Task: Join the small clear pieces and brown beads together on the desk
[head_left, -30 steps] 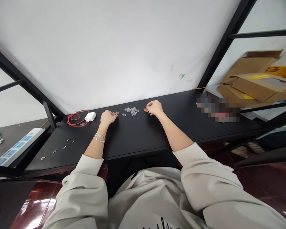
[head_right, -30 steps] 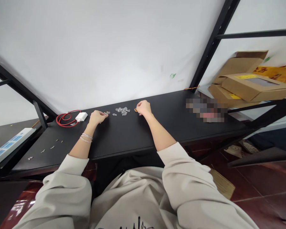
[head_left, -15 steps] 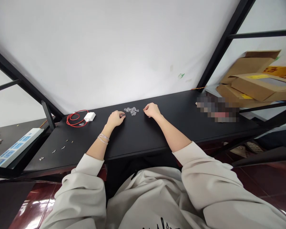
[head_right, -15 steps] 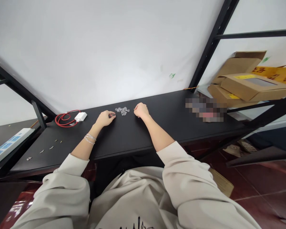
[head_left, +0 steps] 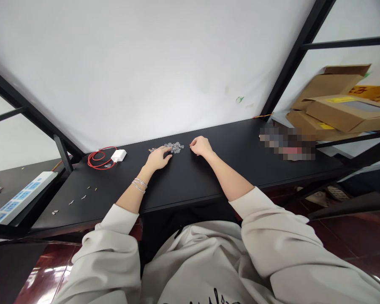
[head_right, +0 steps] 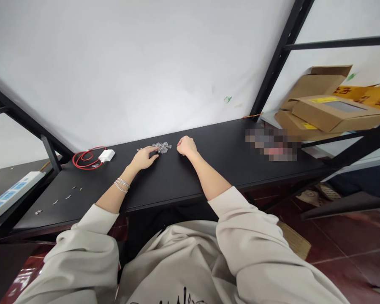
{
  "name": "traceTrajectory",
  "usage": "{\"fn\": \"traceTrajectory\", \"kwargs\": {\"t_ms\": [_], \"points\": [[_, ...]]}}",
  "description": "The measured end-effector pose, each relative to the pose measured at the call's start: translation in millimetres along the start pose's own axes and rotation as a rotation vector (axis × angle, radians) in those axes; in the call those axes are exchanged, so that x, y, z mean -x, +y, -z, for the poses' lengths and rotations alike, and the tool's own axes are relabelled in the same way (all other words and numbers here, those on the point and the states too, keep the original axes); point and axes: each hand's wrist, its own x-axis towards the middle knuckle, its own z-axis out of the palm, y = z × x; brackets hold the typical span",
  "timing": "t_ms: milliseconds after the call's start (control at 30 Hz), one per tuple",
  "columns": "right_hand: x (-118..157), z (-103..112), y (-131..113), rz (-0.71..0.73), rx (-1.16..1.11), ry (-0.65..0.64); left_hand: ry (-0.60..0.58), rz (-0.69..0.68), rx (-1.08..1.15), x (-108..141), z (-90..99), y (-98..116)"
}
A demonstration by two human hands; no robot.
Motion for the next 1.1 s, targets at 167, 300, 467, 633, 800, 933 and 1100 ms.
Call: {"fn": "traceTrajectory", "kwargs": {"t_ms": [167,300,467,633,800,933,1100], "points": [[0,-1,1,0.017,-0.002,-0.001,0.049,0.014,0.009,-1,-5.7,4],[1,0,0,0.013,0.006,-0.005,0.075,-0.025,0.031,-2,-11.5,9],[4,1,-5,0.000,0.065,0.010,0.082,-0.061,0.031,-5,-17.2,12],[4,0,-8,0.093,0.079,0.055,0.091,-0.065,0.026,-5,-18.5,13],[10,-3,-11,0.203,-0.099,-0.017,0.148,-0.085,0.057,-3,-15.9,12],[14,-7,-13,0.209,-0.261,-0.129,0.192,-0.035,0.127,-3,-7.7,7],[12,-12,-10,0.220,-0.322,-0.183,0.140,0.054,0.209,-2,2.2,0]]}}
